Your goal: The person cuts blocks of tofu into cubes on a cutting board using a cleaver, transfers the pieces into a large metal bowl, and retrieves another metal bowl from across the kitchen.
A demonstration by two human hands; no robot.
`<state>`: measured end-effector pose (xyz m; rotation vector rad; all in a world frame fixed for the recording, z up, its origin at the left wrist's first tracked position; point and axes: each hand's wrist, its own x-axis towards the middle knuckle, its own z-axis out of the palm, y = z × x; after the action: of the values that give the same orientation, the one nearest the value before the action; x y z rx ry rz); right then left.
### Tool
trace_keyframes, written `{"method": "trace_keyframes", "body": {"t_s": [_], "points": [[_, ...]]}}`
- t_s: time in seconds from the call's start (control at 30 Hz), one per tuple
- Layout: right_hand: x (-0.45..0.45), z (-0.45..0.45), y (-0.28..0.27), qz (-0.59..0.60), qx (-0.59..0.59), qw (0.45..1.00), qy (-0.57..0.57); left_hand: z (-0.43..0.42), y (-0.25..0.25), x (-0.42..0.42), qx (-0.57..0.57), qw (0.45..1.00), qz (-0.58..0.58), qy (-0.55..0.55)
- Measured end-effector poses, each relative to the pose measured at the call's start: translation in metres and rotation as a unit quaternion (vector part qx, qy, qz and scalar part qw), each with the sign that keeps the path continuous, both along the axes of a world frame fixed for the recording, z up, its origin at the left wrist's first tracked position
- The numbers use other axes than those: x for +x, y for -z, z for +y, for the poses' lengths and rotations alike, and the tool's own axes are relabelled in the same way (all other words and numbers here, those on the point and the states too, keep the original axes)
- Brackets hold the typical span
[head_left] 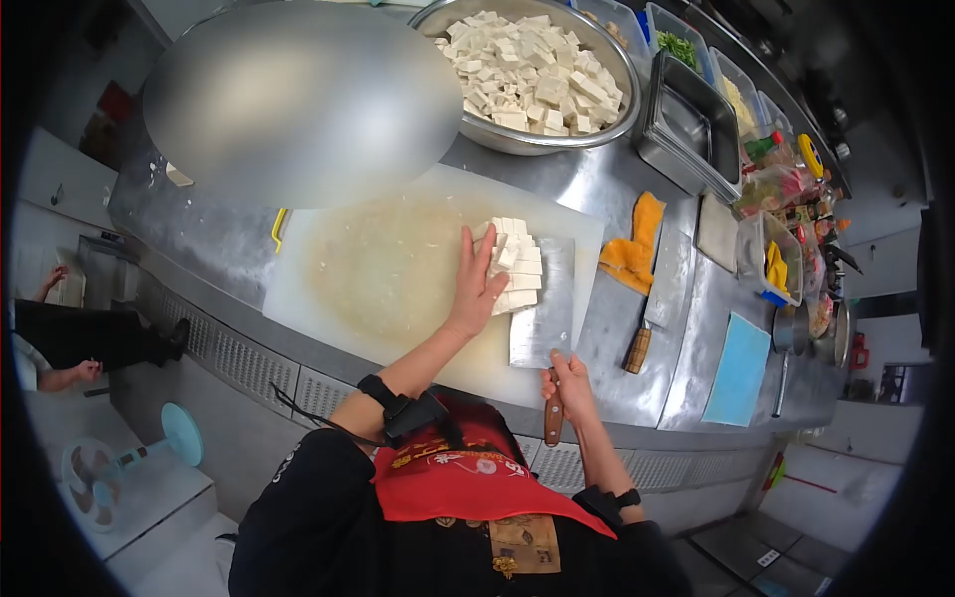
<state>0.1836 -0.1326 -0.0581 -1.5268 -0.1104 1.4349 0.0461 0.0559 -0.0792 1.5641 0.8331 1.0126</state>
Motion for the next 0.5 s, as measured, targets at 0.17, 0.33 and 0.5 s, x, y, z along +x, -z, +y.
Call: {"method": "trace_keyframes", "body": {"t_s": [0.17, 0.33, 0.5], "points": [[-0.003, 0.001, 0.001, -0.012, -0.001, 1.0, -0.019, -0.018, -0.024, 0.023, 0.1, 0.97, 0.204, -0.08], [0.001, -0.002, 0.009, -0.02, -0.004, 0.999, -0.035, -0.031, -0.031, 0.04, 0.134, 0.932, 0.314, -0.121], [0.003, -0.007, 0.012, -0.05, 0.034, 0.996, -0.064, -0.031, -0.023, 0.047, 0.122, 0.924, 0.342, -0.123]]}}
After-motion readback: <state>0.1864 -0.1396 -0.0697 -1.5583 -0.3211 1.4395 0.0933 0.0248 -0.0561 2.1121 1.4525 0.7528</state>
